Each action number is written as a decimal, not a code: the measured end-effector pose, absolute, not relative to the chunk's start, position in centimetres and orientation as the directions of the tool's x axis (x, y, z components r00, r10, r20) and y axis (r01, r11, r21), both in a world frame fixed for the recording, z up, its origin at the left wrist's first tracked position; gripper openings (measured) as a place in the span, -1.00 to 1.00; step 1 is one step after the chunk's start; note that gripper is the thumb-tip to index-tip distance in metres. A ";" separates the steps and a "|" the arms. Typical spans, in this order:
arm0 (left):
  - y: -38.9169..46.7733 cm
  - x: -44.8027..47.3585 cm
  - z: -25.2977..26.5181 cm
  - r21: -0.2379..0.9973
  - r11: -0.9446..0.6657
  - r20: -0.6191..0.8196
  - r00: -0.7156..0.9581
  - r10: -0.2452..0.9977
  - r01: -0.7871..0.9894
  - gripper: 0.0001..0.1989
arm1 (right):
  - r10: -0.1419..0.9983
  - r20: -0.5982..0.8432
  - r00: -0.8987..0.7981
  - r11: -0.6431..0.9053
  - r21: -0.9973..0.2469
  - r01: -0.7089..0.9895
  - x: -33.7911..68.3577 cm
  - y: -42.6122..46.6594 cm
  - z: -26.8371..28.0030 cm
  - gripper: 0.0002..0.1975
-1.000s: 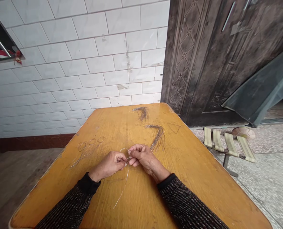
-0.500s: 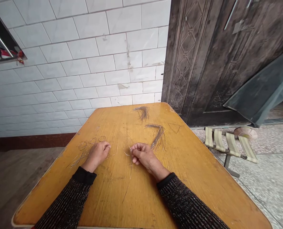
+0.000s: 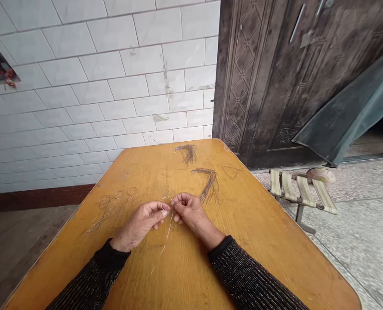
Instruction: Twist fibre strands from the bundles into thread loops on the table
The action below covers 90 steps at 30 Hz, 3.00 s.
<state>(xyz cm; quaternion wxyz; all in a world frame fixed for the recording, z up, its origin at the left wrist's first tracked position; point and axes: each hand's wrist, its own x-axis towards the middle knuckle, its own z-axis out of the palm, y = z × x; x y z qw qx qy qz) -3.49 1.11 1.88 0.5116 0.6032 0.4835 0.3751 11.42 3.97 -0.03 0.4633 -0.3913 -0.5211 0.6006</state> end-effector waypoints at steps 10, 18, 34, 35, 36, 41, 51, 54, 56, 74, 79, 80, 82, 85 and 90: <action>1.2 -2.7 0.8 0.916 0.169 -0.099 0.204 0.974 -0.363 -0.79 | 0.973 0.074 -0.219 0.027 -0.977 -0.213 11.3 4.0 -0.1 -0.88; 1.0 -2.8 1.1 0.996 0.035 -0.019 0.196 0.980 -0.076 -0.87 | 0.966 0.084 -0.245 0.055 -0.991 -0.125 11.8 4.0 0.3 -0.85; 1.5 -3.9 0.9 0.699 -0.444 0.466 0.113 0.877 0.561 -0.89 | 0.937 0.172 -0.305 0.178 -0.984 -0.006 13.1 3.7 1.3 -0.71; 1.5 -4.0 1.0 0.673 -0.469 0.486 0.136 0.863 0.572 -0.90 | 0.936 0.173 -0.306 0.181 -0.983 -0.001 13.2 3.7 1.4 -0.72; 1.5 -4.1 1.1 0.649 -0.495 0.503 0.162 0.849 0.578 -0.90 | 0.935 0.173 -0.309 0.184 -0.983 0.006 13.3 3.8 1.4 -0.73; 1.6 -4.5 1.6 0.557 -0.581 0.540 0.273 0.796 0.593 -0.94 | 0.928 0.144 -0.343 0.176 -0.982 0.065 14.0 4.1 1.7 -0.74; 1.7 -5.8 3.1 0.493 -0.602 0.462 0.397 0.793 0.628 -0.82 | 0.886 0.080 -0.457 0.113 -0.993 0.046 14.8 4.2 1.6 -0.75; 1.8 -5.8 3.2 0.521 -0.568 0.462 0.348 0.815 0.638 -0.79 | 0.887 0.068 -0.457 0.081 -0.997 0.010 14.7 4.2 1.6 -0.74; 1.8 -5.7 3.0 0.489 -0.567 0.491 0.328 0.807 0.663 -0.79 | 0.897 0.059 -0.439 0.056 -0.998 -0.020 14.4 4.1 1.6 -0.72; 1.2 -5.2 2.7 0.437 -0.566 0.651 0.188 0.735 0.699 -0.80 | 0.962 0.052 -0.268 0.014 -0.990 -0.141 13.6 4.4 1.2 -0.74; 0.9 -4.3 2.3 0.070 -0.588 0.630 0.421 0.652 0.806 -0.85 | 0.951 0.054 -0.305 0.024 -0.995 -0.101 12.5 3.7 0.7 -0.74; 0.9 -4.3 2.2 0.047 -0.584 0.621 0.434 0.652 0.811 -0.86 | 0.945 0.046 -0.322 0.016 -0.995 -0.096 12.3 3.7 0.6 -0.74; 1.0 -4.4 2.0 0.014 -0.575 0.606 0.450 0.656 0.818 -0.83 | 0.935 0.035 -0.354 0.005 -0.996 -0.084 12.2 3.5 0.3 -0.73; 1.0 -4.5 2.0 -0.052 -0.569 0.579 0.489 0.653 0.821 -0.81 | 0.920 0.043 -0.389 0.018 -0.997 -0.069 12.2 3.4 0.2 -0.72; 1.0 -4.6 2.7 -0.167 -0.563 0.588 0.540 0.602 0.810 -0.78 | 0.897 0.050 -0.440 0.017 -0.997 -0.079 12.5 3.1 0.7 -0.71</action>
